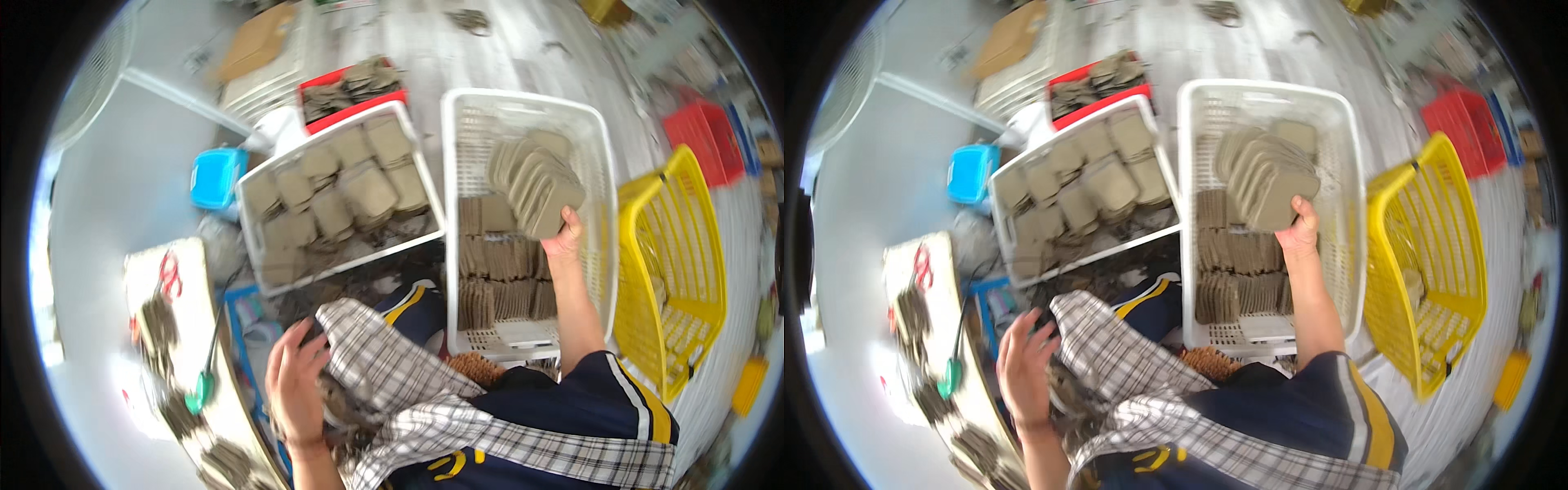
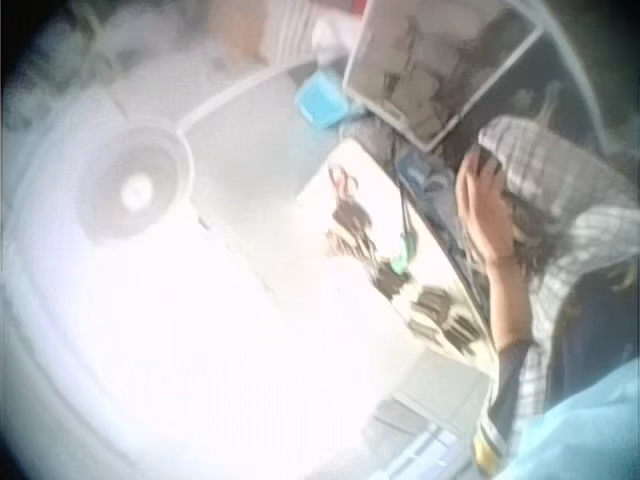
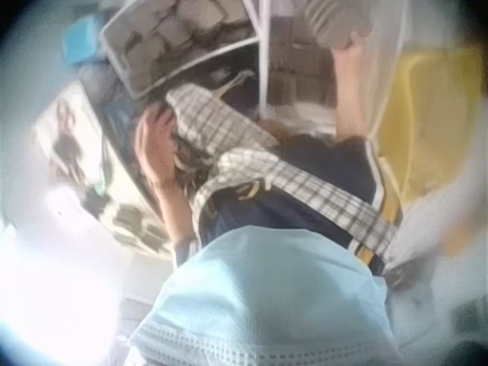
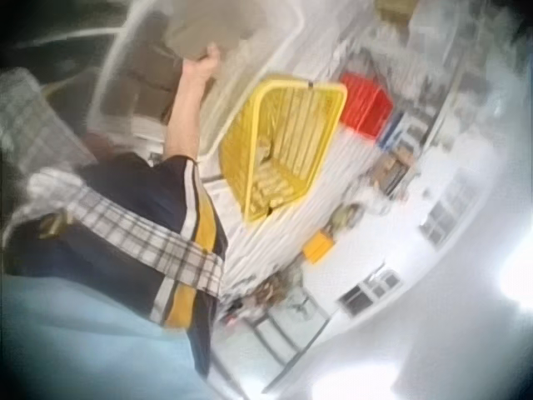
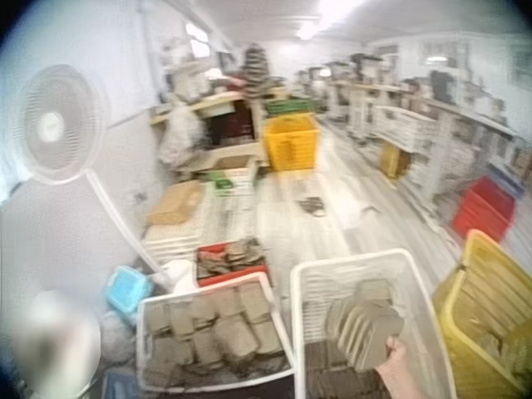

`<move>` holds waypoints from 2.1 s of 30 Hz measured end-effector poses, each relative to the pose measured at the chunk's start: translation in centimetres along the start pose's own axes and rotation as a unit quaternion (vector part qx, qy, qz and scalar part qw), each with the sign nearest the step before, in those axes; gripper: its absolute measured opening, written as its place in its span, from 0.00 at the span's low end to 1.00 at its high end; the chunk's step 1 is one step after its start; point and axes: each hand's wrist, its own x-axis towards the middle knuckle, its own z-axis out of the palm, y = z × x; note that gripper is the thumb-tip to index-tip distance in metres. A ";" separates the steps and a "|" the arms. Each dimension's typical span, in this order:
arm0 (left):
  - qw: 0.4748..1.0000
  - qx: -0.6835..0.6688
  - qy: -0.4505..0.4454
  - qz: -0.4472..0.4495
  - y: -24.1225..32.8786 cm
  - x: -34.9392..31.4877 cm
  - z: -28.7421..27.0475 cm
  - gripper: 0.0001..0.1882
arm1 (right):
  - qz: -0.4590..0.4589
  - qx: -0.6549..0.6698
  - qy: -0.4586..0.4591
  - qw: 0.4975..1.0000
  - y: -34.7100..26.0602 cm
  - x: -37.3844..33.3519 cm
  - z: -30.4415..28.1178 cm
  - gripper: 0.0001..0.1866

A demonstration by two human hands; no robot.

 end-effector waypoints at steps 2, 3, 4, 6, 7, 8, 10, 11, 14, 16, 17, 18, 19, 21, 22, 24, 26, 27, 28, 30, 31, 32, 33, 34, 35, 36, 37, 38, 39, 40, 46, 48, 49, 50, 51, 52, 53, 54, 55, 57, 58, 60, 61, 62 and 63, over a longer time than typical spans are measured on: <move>0.950 -0.239 -0.157 -0.125 -0.8 2.5 -0.4 0.36 | 0.026 -0.138 -0.138 0.981 1.5 -2.3 8.8 0.42; 0.916 -0.314 -0.182 -0.171 -0.9 3.4 -0.5 0.40 | 0.006 -0.226 -0.246 0.942 2.5 -3.4 12.8 0.44; 0.886 -0.347 -0.248 -0.182 -1.4 3.9 -1.4 0.43 | 0.007 -0.295 -0.355 0.887 2.9 -5.2 17.3 0.46; 0.942 -0.237 -0.189 -0.141 0.2 2.5 -2.1 0.49 | -0.013 -0.393 -0.548 0.738 3.0 -8.8 26.1 0.48; 0.774 -0.493 -0.332 -0.220 -0.4 2.2 -4.6 0.51 | -0.070 -0.339 -0.686 0.640 4.3 -10.1 30.9 0.47; 0.819 -0.423 -0.340 -0.187 0.1 1.1 -6.2 0.53 | -0.129 -0.274 -0.797 0.522 6.5 -11.2 34.7 0.46; 0.860 -0.335 -0.365 -0.120 -0.4 -1.2 -10.3 0.58 | -0.133 -0.230 -0.859 0.438 9.7 -14.9 38.0 0.42; 0.861 -0.315 -0.389 -0.086 -1.0 -2.1 -12.8 0.60 | -0.136 -0.223 -0.882 0.391 11.2 -16.2 39.5 0.42; 0.867 -0.343 -0.358 -0.045 -2.2 -5.1 -18.2 0.59 | -0.145 -0.175 -0.923 0.309 16.9 -19.6 42.8 0.41; 0.865 -0.392 -0.308 -0.053 -5.0 -6.8 -22.6 0.53 | -0.172 -0.143 -0.943 0.246 20.0 -21.7 45.0 0.40; 0.860 -0.418 -0.292 -0.027 -5.3 -8.4 -23.1 0.52 | -0.183 -0.121 -0.947 0.236 21.5 -22.9 45.2 0.41; 0.862 -0.428 -0.271 -0.014 -5.8 -9.6 -24.1 0.52 | -0.194 -0.105 -0.951 0.215 23.0 -23.7 45.6 0.41; 0.861 -0.443 -0.252 -0.002 -6.3 -10.5 -25.3 0.52 | -0.201 -0.091 -0.956 0.193 24.7 -24.6 46.3 0.41; 0.883 -0.420 -0.206 0.048 -6.5 -11.9 -27.5 0.48 | -0.216 -0.076 -0.960 0.160 27.5 -26.1 47.3 0.38; 0.895 -0.407 -0.172 0.067 -6.5 -12.4 -28.6 0.47 | -0.232 -0.062 -0.957 0.160 29.0 -26.6 47.8 0.37; 0.906 -0.382 -0.134 0.125 -5.2 -12.8 -30.2 0.44 | -0.280 -0.032 -0.947 0.157 31.9 -27.4 49.3 0.35; 0.935 -0.322 -0.057 0.137 -4.5 -13.4 -32.0 0.40 | -0.336 -0.031 -0.929 0.154 34.9 -27.5 50.4 0.26; 0.946 -0.290 -0.011 0.143 -4.0 -13.6 -32.2 0.39 | -0.359 -0.033 -0.919 0.161 36.4 -27.3 50.8 0.25; 0.948 -0.275 0.035 0.157 -4.2 -13.4 -32.3 0.37 | -0.391 -0.042 -0.905 0.161 38.4 -26.9 50.9 0.26; 0.945 -0.239 0.118 0.188 -5.2 -12.8 -32.0 0.33 | -0.415 -0.082 -0.889 0.176 42.2 -26.3 50.2 0.29; 0.939 -0.247 0.152 0.186 -5.9 -12.4 -31.6 0.33 | -0.426 -0.113 -0.880 0.176 43.6 -26.1 49.6 0.31; 0.932 -0.255 0.182 0.184 -6.4 -11.8 -31.1 0.32 | -0.404 -0.159 -0.882 0.186 44.2 -26.0 49.1 0.34; 0.924 -0.262 0.211 0.180 -6.8 -11.2 -30.6 0.31 | -0.380 -0.205 -0.880 0.195 44.7 -25.8 48.5 0.36; 0.920 -0.245 0.245 0.184 -6.7 -11.0 -30.2 0.29 | -0.345 -0.252 -0.877 0.222 45.3 -25.5 47.8 0.39; 0.918 -0.235 0.262 0.184 -6.5 -10.6 -29.7 0.28 | -0.317 -0.304 -0.872 0.217 45.8 -25.0 47.2 0.39; 0.915 -0.225 0.278 0.185 -6.2 -10.3 -29.2 0.27 | -0.289 -0.355 -0.863 0.212 46.1 -24.4 46.5 0.38; 0.912 -0.212 0.296 0.188 -5.7 -10.1 -28.9 0.26 | -0.263 -0.402 -0.852 0.208 46.2 -24.3 46.3 0.38; 0.906 -0.227 0.309 0.177 -5.8 -9.7 -28.8 0.24 | -0.268 -0.372 -0.853 0.250 46.2 -24.2 45.9 0.37; 0.899 -0.238 0.318 0.182 -5.7 -9.3 -28.7 0.24 | -0.266 -0.391 -0.846 0.244 46.3 -23.9 45.9 0.37; 0.892 -0.249 0.328 0.185 -5.6 -9.2 -28.6 0.24 | -0.262 -0.409 -0.841 0.239 46.1 -24.0 46.1 0.37; 0.875 -0.190 0.389 0.217 -6.8 -7.2 -28.7 0.26 | -0.218 -0.560 -0.744 0.293 43.1 -21.7 46.5 0.32; 0.866 -0.070 0.456 0.192 -7.4 -6.4 -28.8 0.27 | -0.185 -0.617 -0.708 0.291 40.8 -21.2 46.2 0.32; 0.855 -0.008 0.490 0.172 -7.2 -6.2 -28.4 0.28 | -0.168 -0.646 -0.687 0.289 39.3 -21.0 46.2 0.33; 0.833 0.063 0.532 0.142 -6.3 -6.8 -27.3 0.29 | -0.108 -0.670 -0.678 0.283 37.5 -21.5 46.4 0.32; 0.803 0.132 0.570 0.111 -5.8 -7.2 -26.5 0.31 | -0.090 -0.680 -0.661 0.303 36.7 -21.5 45.6 0.32; 0.796 0.159 0.576 0.100 -5.6 -7.0 -26.1 0.33 | -0.075 -0.692 -0.640 0.325 35.6 -21.0 44.7 0.32; 0.751 0.229 0.607 0.123 -5.5 -6.9 -25.8 0.33 | -0.057 -0.700 -0.622 0.345 34.8 -20.8 43.7 0.33; 0.700 0.298 0.633 0.144 -5.5 -6.9 -25.5 0.34 | -0.015 -0.692 -0.612 0.382 34.0 -20.7 42.9 0.33; 0.644 0.365 0.652 0.165 -5.3 -6.9 -25.2 0.34 | 0.015 -0.689 -0.598 0.410 33.2 -20.6 42.3 0.33; 0.621 0.405 0.624 0.247 -4.6 -7.3 -25.1 0.26 | 0.075 -0.678 -0.567 0.462 32.2 -20.2 40.9 0.33; 0.613 0.433 0.596 0.286 -4.3 -7.5 -25.4 0.22 | 0.048 -0.658 -0.564 0.497 32.1 -20.2 40.1 0.25; 0.606 0.469 0.532 0.360 -3.9 -7.8 -26.0 0.12 | 0.101 -0.648 -0.545 0.523 31.7 -19.9 39.1 0.22; 0.616 0.484 0.513 0.352 -3.8 -7.9 -25.9 0.12 | 0.125 -0.642 -0.534 0.536 31.2 -20.1 38.9 0.22; 0.625 0.499 0.493 0.343 -3.7 -8.0 -25.8 0.11 | 0.120 -0.630 -0.542 0.543 31.2 -20.1 38.4 0.25; 0.633 0.513 0.474 0.334 -3.6 -8.1 -25.6 0.11 | 0.141 -0.639 -0.539 0.530 31.0 -20.1 38.3 0.23</move>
